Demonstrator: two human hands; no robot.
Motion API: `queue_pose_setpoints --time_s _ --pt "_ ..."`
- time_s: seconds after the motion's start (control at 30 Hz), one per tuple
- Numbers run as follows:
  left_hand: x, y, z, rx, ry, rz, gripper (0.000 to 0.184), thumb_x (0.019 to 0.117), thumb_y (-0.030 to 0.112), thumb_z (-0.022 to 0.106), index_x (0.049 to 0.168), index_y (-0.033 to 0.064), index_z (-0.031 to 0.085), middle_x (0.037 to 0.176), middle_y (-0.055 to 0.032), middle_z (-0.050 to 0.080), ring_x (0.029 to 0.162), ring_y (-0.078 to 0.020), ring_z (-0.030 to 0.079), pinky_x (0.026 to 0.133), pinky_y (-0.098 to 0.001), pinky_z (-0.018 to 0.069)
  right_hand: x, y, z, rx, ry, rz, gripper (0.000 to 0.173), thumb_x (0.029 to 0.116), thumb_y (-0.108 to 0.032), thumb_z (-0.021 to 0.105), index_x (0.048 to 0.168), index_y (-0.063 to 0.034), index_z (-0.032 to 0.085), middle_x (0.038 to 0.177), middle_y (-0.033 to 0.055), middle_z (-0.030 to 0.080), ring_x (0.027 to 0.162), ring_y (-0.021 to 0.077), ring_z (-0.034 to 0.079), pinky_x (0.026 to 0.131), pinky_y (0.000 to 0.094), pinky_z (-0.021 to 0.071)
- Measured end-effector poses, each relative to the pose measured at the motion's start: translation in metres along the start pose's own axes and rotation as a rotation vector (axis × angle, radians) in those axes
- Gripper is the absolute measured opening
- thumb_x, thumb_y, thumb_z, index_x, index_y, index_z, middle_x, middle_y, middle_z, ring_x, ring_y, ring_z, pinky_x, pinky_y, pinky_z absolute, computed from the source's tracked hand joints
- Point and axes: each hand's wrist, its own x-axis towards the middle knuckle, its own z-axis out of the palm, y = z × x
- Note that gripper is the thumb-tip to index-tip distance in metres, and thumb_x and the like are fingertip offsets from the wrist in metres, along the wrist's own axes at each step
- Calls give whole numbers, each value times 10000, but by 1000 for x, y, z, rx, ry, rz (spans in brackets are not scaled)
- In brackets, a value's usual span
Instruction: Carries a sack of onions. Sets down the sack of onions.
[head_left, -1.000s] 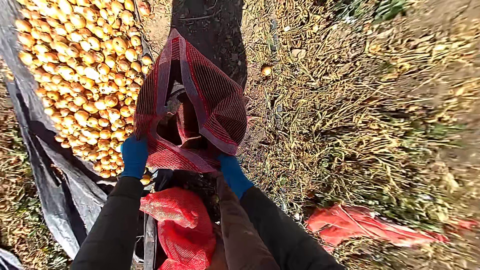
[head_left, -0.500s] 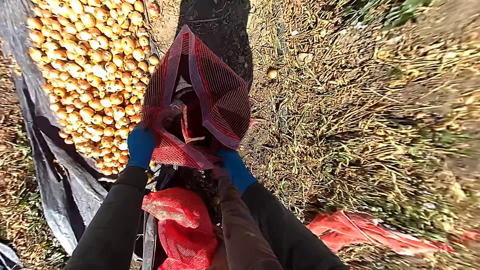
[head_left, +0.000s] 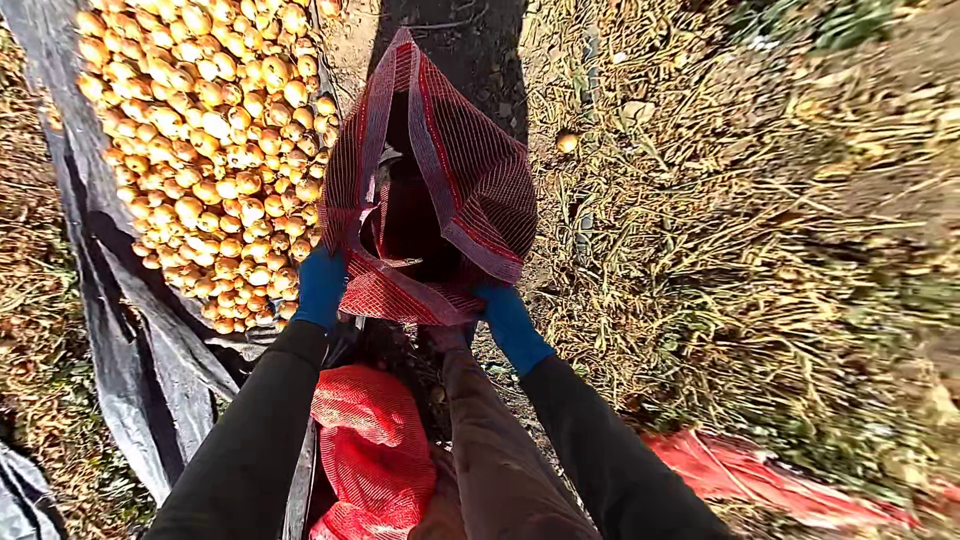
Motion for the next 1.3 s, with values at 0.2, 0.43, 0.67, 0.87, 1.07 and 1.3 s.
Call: queue_pose_setpoints --time_s 0.2,0.43,0.67,0.87,1.07,1.3 --pt "3 2 11 24 12 10 415 1072 338 458 1329 53 615 1190 -230 699 1140 -428 666 958 -670 498 5 -1 2 -43 1 -92 277 987 -166 612 1219 -15 628 1058 157 700 894 249 710 735 467 621" --pt "19 -4 -6 36 24 -32 415 1050 282 493 1334 -7 582 1222 -284 664 1167 -474 637 969 -696 479 -6 -9 26 -99 3 -52 307 998 -175 620 1257 -11 608 1094 155 684 921 234 700 770 441 611" --pt "21 -7 1 116 -92 -61 468 1028 319 537 1393 26 533 1242 -281 657 1163 -480 636 949 -713 481 6 2 34 -174 27 -122 366 1014 -240 608 1319 -39 599 1206 184 668 1088 293 668 896 541 572" --pt "18 -24 0 -170 44 -71 931 928 468 670 1657 194 160 1410 -204 603 1283 -427 586 1037 -690 455 -22 -4 22 -20 -79 11 735 941 -494 703 1540 -225 373 1309 174 641 1052 348 696 787 573 607" --pt "-18 -47 -7 -549 155 -94 1154 815 645 754 1666 240 88 1564 -159 462 1398 -346 496 1113 -608 434 -46 17 -23 -105 -228 -54 1063 883 -537 758 1649 -310 57 1479 135 557 1235 351 637 922 600 580" --pt "-84 -73 14 -445 224 -41 1104 854 696 674 1673 233 98 1698 -139 227 1509 -381 324 1146 -670 343 -44 43 -58 -235 -162 -44 786 1012 -322 655 1636 -207 192 1400 143 623 1173 313 671 930 550 564"
